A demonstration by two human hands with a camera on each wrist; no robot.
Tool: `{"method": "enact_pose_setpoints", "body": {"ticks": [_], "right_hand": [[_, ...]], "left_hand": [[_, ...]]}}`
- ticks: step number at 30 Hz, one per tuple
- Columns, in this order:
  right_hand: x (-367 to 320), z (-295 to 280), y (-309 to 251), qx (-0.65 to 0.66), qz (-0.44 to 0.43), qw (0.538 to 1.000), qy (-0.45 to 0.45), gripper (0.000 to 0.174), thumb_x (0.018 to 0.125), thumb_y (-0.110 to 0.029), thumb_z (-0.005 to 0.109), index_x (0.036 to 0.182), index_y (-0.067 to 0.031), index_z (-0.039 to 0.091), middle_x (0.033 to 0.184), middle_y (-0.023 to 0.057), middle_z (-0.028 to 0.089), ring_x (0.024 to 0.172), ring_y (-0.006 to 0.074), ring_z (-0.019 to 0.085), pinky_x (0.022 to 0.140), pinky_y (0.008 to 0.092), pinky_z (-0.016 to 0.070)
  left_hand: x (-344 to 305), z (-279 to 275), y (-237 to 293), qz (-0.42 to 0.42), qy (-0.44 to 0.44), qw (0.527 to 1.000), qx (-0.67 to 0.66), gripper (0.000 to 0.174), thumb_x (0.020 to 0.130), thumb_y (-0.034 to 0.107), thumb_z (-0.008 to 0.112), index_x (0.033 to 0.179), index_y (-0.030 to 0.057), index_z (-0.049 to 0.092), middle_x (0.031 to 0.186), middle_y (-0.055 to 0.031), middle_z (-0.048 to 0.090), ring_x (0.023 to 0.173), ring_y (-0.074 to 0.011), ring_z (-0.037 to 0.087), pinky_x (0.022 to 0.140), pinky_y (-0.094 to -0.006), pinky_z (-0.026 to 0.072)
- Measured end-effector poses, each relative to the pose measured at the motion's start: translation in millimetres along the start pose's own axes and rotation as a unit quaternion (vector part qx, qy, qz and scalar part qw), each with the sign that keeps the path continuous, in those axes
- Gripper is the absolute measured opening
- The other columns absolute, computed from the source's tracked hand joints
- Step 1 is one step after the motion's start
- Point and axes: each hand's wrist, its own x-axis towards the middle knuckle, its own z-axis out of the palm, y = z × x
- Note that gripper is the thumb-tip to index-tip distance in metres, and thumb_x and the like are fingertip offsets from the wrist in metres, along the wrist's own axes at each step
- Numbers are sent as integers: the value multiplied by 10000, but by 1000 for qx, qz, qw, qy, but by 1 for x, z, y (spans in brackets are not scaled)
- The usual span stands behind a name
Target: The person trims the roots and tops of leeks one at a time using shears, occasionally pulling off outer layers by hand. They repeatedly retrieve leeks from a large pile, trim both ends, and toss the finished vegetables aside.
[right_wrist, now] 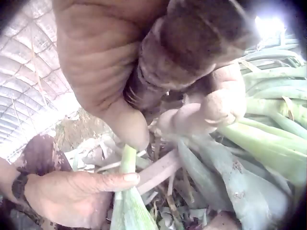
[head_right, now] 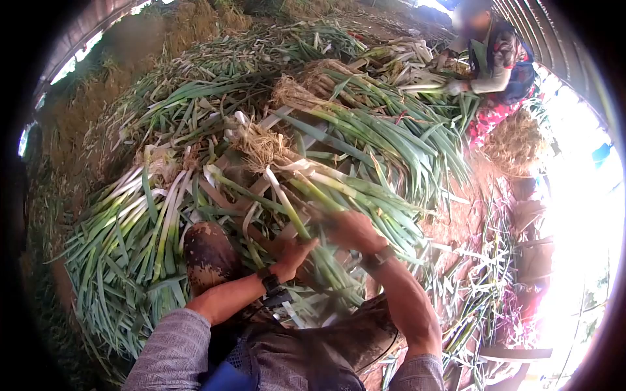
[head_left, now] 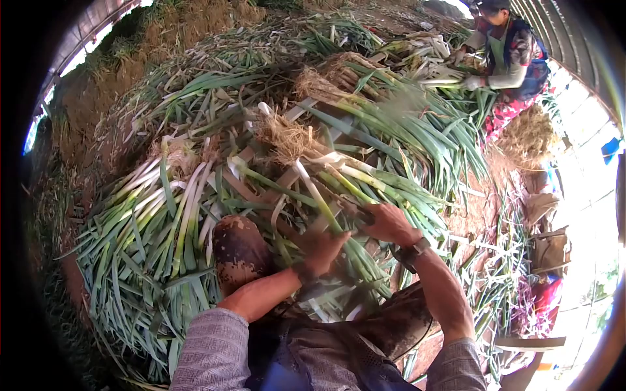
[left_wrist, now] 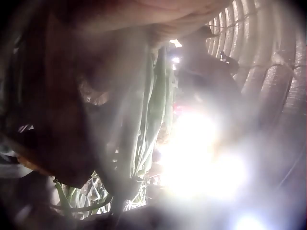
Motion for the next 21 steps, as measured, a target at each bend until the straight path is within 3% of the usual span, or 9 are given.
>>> {"method": "enact_pose_setpoints", "body": {"ticks": [4,6,9,12,13,15,17,19,21], "right_hand": [[-20,0,21,48,45,997,-33,354,753,-337,695,981,-69,666,770,185,647,753,383,624,674,462,477],[-34,1,38,17,50,998,-20,364,737,-310,712,1008,-70,671,783,181,655,742,369,629,672,449,484],[-61,-4,51,36,92,995,19,258,773,-290,687,940,-94,677,766,155,661,715,340,640,658,432,494],[-75,-5,64,47,131,990,21,276,753,-267,687,962,-86,680,755,155,662,714,324,645,657,419,496],[-78,-4,70,58,159,985,4,279,745,-259,687,962,-83,682,754,155,663,708,315,648,655,413,497],[-80,6,87,47,117,992,23,300,736,-247,687,987,-83,686,755,149,668,689,295,652,649,403,500],[-79,3,86,87,110,990,-13,361,717,-258,725,1001,-40,675,741,162,648,675,297,623,655,407,486],[-78,0,85,106,119,987,-31,381,714,-259,729,1011,-28,670,722,158,636,652,290,603,637,405,472],[-77,2,86,83,100,990,-45,400,717,-262,730,1027,-19,661,715,158,632,651,286,601,637,401,468]], "left_hand": [[13,-25,27,-52,45,991,-113,261,882,239,683,990,4,657,768,-72,647,680,-159,621,601,-335,501],[14,-43,40,-193,47,957,-212,255,861,222,701,1006,14,673,814,-43,662,693,-138,618,615,-315,499],[25,-74,78,-249,94,954,-135,233,867,213,716,998,26,671,867,-8,635,783,-107,574,688,-286,470],[45,-89,32,-60,145,981,-111,177,872,119,675,1022,27,658,916,-48,667,819,-123,600,729,-298,492],[50,-86,35,-59,142,982,-110,177,872,119,675,1022,27,658,916,-48,667,819,-123,600,729,-298,492],[60,-82,41,50,260,962,-61,218,876,107,671,1064,15,609,952,-69,652,827,-144,611,766,-297,497],[72,-78,43,59,200,975,-77,253,878,113,676,1082,6,572,959,-74,634,813,-165,627,725,-299,520],[81,-63,68,-120,82,971,-191,271,902,138,655,1132,28,566,979,-38,635,875,-157,611,759,-271,496],[100,-57,67,-137,84,966,-203,223,904,160,655,1069,21,600,975,-47,646,850,-159,618,743,-278,491]]}}
